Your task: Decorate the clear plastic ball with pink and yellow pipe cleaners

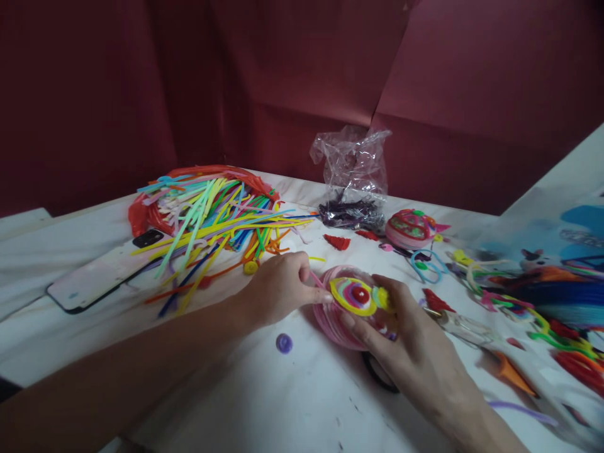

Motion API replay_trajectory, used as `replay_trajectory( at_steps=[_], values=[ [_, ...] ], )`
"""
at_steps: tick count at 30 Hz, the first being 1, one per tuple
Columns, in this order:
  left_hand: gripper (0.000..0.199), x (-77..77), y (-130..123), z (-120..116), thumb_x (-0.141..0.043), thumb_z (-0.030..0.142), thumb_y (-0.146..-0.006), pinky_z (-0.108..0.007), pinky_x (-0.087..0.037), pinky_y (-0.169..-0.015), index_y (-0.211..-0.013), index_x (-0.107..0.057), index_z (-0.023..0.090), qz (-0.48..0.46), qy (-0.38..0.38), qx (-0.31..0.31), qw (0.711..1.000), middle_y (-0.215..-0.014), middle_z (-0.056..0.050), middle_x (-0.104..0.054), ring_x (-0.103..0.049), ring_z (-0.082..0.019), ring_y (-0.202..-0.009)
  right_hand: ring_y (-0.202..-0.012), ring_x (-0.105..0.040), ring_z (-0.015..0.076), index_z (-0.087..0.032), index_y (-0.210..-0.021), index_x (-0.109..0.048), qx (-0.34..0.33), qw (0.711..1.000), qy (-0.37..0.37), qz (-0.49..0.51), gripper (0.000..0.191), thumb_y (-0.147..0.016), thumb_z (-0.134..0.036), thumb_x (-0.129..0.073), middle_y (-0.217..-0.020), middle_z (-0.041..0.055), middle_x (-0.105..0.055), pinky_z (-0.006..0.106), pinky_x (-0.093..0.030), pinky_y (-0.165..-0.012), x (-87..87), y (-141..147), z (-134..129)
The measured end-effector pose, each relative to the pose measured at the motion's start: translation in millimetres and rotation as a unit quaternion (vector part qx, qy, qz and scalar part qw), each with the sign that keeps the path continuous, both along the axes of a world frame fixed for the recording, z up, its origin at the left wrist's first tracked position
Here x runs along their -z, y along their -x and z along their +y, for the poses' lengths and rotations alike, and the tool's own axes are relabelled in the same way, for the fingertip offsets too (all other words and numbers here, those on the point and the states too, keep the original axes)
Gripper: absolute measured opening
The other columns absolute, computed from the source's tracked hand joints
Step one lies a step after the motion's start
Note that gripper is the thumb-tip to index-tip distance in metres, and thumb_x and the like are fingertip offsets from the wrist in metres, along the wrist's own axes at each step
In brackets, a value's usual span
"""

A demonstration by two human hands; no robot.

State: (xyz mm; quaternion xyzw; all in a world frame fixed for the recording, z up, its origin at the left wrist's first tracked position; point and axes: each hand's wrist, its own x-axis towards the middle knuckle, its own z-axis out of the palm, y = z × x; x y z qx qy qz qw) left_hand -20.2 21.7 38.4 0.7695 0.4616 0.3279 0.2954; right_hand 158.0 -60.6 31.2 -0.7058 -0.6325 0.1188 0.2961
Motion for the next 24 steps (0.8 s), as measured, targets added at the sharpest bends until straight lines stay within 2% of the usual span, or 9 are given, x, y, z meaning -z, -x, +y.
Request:
replay_trajectory(
  at_steps=[3,6,11,15,19,24],
  values=[
    [0.025,1.6,-2,-1,-0.073,0.031,-0.065,-0.021,-0.031,-0.047,-0.056,-0.054,0.017,-0.011,0.021,0.052,0.998,-0.050,0.008,-0.050,-0.044,-0.009,-0.049,-0.076,-0.069,0.0263,-0.021,-0.121,-0.043,-0.008,1.000,-0.017,-0.005,0.064,-0.076,-0.067,-0.045,-0.107,0.0133,-0.067,0.041,-0.052,-0.066,0.7,-2,-1],
    [0.014,2.0,-4,-5,-0.071,0.027,-0.068,-0.022,-0.038,-0.053,-0.063,-0.063,0.017,-0.019,0.021,0.056,0.998,-0.058,0.004,-0.060,-0.054,-0.011,-0.055,-0.075,-0.068,0.0272,-0.019,-0.120,-0.044,-0.011,1.000,-0.022,-0.007,0.065,-0.076,-0.066,-0.045,-0.107,0.0144,-0.067,0.043,-0.052,-0.067,1.8,-3,0],
    [0.008,-2.6,-6,-14,-0.070,0.024,-0.072,-0.026,-0.044,-0.061,-0.075,-0.069,0.017,0.034,-0.066,0.035,0.997,-0.073,-0.001,-0.067,-0.061,-0.016,-0.068,-0.078,-0.068,0.0274,-0.019,-0.122,-0.042,-0.024,0.999,-0.012,-0.016,0.064,-0.078,-0.065,-0.045,-0.110,0.0149,-0.066,0.044,-0.052,-0.068,3.7,-5,1],
    [0.018,-1.9,-6,-16,-0.068,0.021,-0.077,-0.030,-0.049,-0.072,-0.094,-0.070,0.017,0.088,-0.141,0.047,0.985,-0.086,-0.005,-0.069,-0.063,-0.020,-0.081,-0.077,-0.068,0.0270,-0.019,-0.122,-0.041,-0.030,0.999,-0.018,-0.024,0.063,-0.080,-0.065,-0.044,-0.109,0.0156,-0.066,0.043,-0.052,-0.066,4.5,-6,0],
    [0.033,1.5,-7,-18,-0.058,0.020,-0.085,-0.034,-0.051,-0.082,-0.118,-0.062,0.018,0.133,-0.184,0.077,0.971,-0.097,-0.008,-0.066,-0.062,-0.022,-0.091,-0.078,-0.069,0.0265,-0.019,-0.123,-0.041,-0.033,0.999,-0.017,-0.036,0.064,-0.080,-0.066,-0.043,-0.111,0.0155,-0.066,0.041,-0.053,-0.065,4.1,-6,0],
    [0.037,5.4,-7,-19,-0.054,0.022,-0.088,-0.032,-0.053,-0.082,-0.125,-0.055,0.021,0.168,-0.203,0.077,0.962,-0.101,-0.006,-0.062,-0.062,-0.020,-0.091,-0.077,-0.069,0.0259,-0.018,-0.124,-0.040,-0.035,0.998,-0.018,-0.039,0.065,-0.080,-0.066,-0.043,-0.110,0.0160,-0.066,0.041,-0.053,-0.065,4.9,-6,1]
  ],
)
